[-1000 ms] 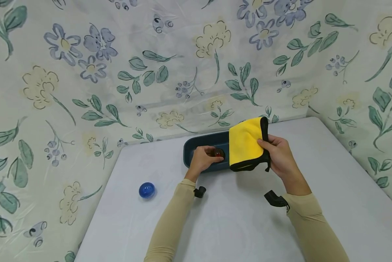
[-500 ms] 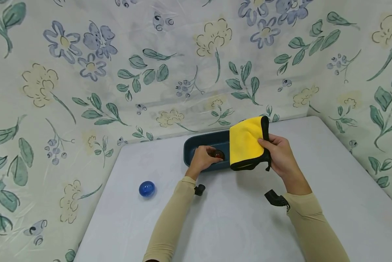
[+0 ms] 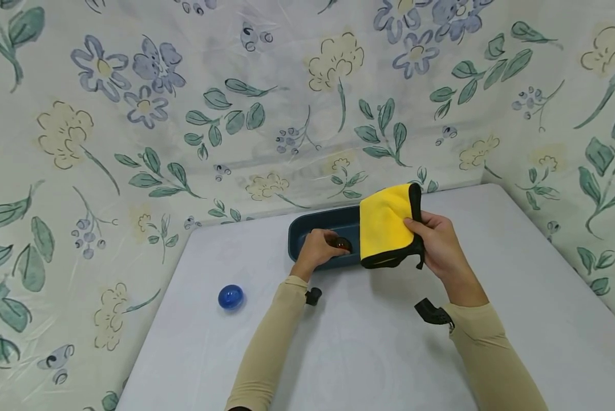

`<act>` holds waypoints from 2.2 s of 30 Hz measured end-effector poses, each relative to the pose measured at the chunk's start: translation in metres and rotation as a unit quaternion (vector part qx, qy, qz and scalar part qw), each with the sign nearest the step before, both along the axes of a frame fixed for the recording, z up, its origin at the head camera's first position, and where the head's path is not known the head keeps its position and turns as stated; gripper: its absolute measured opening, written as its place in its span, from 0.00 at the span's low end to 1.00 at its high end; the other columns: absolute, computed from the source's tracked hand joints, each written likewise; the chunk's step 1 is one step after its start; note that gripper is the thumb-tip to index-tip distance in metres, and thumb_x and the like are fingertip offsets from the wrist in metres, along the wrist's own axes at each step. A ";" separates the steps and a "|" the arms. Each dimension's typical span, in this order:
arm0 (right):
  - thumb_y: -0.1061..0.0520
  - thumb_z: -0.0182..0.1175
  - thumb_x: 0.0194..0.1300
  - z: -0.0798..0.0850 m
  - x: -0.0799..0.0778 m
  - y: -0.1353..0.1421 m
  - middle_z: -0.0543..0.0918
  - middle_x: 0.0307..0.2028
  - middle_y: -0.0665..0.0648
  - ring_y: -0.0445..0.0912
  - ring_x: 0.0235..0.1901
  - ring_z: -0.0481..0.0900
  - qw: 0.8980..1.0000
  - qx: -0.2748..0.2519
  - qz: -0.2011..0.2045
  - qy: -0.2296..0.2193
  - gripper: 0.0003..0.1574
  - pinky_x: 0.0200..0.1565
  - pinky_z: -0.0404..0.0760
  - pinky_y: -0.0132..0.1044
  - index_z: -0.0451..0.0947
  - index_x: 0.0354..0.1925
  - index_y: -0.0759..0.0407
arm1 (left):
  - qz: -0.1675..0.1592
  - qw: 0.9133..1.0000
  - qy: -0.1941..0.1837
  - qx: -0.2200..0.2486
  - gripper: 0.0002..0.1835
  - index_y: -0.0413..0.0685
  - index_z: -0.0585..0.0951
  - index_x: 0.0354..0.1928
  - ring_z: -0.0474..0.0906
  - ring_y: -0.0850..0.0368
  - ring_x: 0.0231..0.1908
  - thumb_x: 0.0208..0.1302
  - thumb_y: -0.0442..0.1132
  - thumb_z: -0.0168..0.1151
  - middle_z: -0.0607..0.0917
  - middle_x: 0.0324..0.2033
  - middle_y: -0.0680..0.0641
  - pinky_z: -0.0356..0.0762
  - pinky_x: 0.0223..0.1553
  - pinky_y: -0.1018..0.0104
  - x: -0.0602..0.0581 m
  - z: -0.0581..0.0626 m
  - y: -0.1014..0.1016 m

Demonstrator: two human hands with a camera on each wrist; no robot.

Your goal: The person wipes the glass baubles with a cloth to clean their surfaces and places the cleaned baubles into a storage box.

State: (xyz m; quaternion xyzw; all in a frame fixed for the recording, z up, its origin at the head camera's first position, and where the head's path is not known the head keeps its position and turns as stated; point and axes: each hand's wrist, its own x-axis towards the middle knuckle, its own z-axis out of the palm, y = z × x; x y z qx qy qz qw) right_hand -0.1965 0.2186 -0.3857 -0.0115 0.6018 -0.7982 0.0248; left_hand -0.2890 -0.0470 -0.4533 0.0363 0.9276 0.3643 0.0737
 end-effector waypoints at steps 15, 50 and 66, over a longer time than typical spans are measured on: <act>0.59 0.55 0.79 0.000 0.001 0.000 0.84 0.45 0.42 0.35 0.44 0.86 1.000 0.000 0.001 -0.001 0.35 0.50 0.87 0.27 0.59 0.74 0.77 | -0.005 0.992 0.049 0.112 0.32 0.42 0.80 0.66 0.82 0.44 0.63 0.61 0.44 0.77 0.84 0.62 0.40 0.81 0.65 0.50 0.030 0.035 -0.035; 0.59 0.55 0.79 0.001 0.001 -0.002 0.83 0.46 0.43 0.35 0.45 0.86 1.000 0.007 0.010 -0.002 0.35 0.50 0.87 0.28 0.59 0.75 0.75 | 0.185 0.982 -0.017 -0.015 0.45 0.40 0.66 0.76 0.64 0.34 0.75 0.65 0.57 0.70 0.69 0.75 0.33 0.66 0.74 0.38 0.109 0.011 -0.229; 0.59 0.54 0.79 0.001 0.001 -0.003 0.83 0.46 0.43 0.35 0.45 0.86 1.000 0.008 0.011 0.005 0.35 0.50 0.87 0.27 0.59 0.74 0.75 | 0.173 0.980 -0.069 -0.064 0.50 0.35 0.69 0.72 0.70 0.29 0.68 0.59 0.64 0.72 0.73 0.68 0.26 0.71 0.69 0.34 0.120 0.000 -0.239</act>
